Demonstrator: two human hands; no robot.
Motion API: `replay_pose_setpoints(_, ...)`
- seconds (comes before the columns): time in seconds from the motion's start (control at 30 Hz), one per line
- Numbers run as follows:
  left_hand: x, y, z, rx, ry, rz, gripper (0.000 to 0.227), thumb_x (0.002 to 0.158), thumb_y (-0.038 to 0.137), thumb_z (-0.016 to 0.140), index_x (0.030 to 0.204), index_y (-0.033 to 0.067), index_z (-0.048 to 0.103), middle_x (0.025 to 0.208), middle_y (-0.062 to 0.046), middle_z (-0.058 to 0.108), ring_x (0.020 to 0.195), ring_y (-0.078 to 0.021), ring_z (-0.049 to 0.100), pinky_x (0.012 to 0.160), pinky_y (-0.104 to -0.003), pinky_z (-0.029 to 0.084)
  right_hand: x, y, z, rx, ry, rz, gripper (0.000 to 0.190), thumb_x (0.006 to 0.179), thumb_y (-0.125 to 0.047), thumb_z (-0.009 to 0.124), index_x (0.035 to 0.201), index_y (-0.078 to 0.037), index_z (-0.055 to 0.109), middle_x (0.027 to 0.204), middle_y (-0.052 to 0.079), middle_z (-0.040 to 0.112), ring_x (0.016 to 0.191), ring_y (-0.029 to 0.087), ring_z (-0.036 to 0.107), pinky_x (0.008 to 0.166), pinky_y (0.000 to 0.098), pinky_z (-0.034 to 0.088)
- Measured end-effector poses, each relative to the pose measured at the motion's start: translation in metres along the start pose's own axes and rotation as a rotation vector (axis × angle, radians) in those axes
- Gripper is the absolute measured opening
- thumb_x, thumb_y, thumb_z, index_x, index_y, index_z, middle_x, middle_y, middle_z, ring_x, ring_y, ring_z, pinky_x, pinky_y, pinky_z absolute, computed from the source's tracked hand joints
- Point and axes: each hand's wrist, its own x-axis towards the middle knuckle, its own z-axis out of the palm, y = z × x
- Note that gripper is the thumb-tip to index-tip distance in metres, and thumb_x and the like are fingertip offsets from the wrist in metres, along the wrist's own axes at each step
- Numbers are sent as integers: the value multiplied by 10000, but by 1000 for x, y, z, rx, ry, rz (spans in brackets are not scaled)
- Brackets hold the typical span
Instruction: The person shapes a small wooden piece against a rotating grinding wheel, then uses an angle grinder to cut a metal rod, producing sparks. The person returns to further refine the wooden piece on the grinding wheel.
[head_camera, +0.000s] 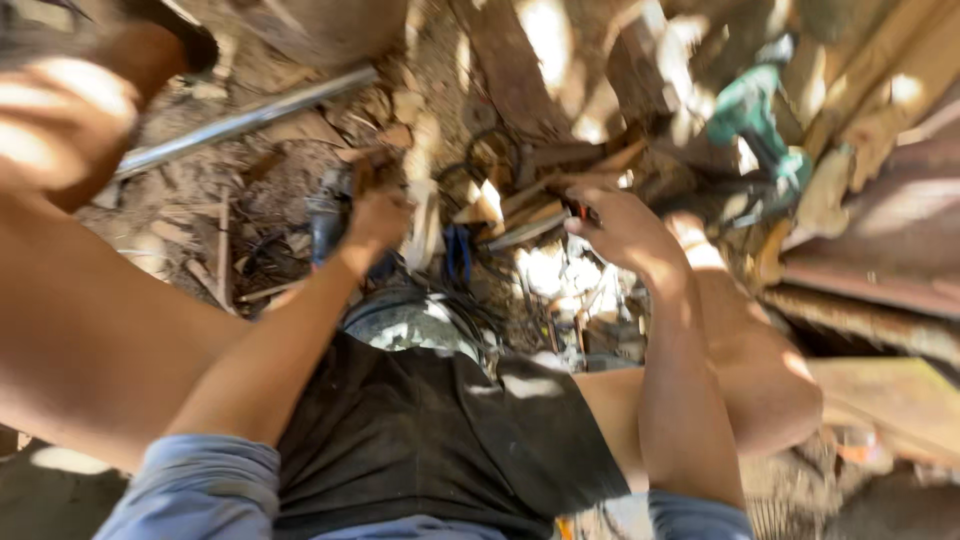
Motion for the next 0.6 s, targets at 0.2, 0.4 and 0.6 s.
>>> replay_pose_setpoints(0.2, 45, -20, -110, 147, 286, -174, 352, 961, 350, 708, 1029, 7, 666, 948, -215, 675, 819, -367, 645, 681, -497, 509, -44, 63, 36, 38, -112, 531, 571, 930, -366, 665, 1406, -67, 567, 1364, 200, 621, 1245, 377, 579, 1039, 447, 451)
replay_pose_setpoints(0.4, 63, -4, -222, -710, 1098, 158, 147, 1102, 126, 570, 1060, -10, 606, 880, -76, 638, 796, -199, 527, 728, -382, 471, -7, 56, 28, -32, -157, 462, 630, 912, -434, 648, 1452, -120, 561, 1333, 196, 653, 1168, 361, 659, 956, 464, 539)
replay_pose_setpoints(0.6, 46, 71, -238, 153, 1291, 547, 168, 1063, 86, 654, 1202, 169, 611, 1067, -55, 614, 937, -251, 638, 811, -333, 570, 1, -7, -16, 203, -68, 534, 552, 926, -380, 611, 1444, -191, 605, 1386, 139, 646, 1162, 313, 657, 962, 443, 552)
